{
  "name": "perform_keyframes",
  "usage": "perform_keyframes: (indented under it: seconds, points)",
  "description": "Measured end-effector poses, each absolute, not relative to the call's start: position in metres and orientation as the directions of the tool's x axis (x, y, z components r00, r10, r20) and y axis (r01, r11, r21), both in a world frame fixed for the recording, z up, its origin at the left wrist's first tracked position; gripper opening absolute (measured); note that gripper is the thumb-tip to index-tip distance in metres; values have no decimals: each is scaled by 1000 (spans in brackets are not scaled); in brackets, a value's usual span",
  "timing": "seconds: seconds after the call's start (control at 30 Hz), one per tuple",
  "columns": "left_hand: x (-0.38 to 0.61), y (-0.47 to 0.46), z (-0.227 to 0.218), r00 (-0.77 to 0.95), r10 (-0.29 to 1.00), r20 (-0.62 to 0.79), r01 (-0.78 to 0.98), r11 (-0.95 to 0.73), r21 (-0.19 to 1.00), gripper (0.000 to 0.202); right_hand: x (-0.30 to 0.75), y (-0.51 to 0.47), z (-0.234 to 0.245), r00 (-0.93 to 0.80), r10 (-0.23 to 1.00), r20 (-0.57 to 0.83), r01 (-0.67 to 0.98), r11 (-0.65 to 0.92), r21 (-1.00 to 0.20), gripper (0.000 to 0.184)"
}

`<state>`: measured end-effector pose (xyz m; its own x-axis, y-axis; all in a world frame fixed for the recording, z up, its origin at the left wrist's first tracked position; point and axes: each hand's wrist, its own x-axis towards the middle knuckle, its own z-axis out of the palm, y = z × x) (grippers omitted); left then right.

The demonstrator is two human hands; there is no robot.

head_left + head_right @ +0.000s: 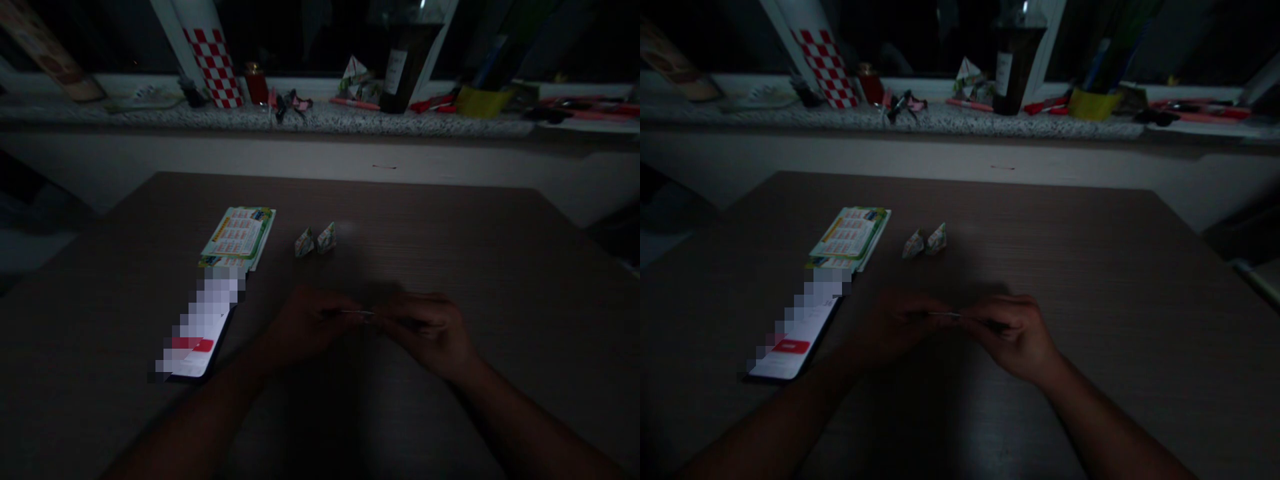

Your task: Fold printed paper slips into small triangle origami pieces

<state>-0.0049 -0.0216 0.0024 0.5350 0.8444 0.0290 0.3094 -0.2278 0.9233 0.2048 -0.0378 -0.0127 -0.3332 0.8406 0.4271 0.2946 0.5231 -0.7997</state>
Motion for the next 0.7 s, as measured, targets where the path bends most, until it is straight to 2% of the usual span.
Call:
perform_keyframes:
  seconds: [0.17,0.33,0.47,0.57,0.7]
  points:
    - [-7,-21,4,573,819,28,251,-208,945,19,203,-39,-8,-352,854,383,226,475,-851,10]
    - [-4,-24,4,543,840,-5,192,-118,974,17,200,-39,-9,-340,892,298,210,381,-900,9]
    - [1,-26,4,530,848,-15,177,-93,980,15,201,-40,-13,-328,894,304,212,384,-899,7]
    - [4,-27,3,509,859,-59,155,-24,988,15,203,-41,-13,-333,890,312,234,398,-887,9]
    - [5,-24,-1,497,856,-144,144,82,986,15,203,-40,-14,-309,916,256,233,333,-913,10]
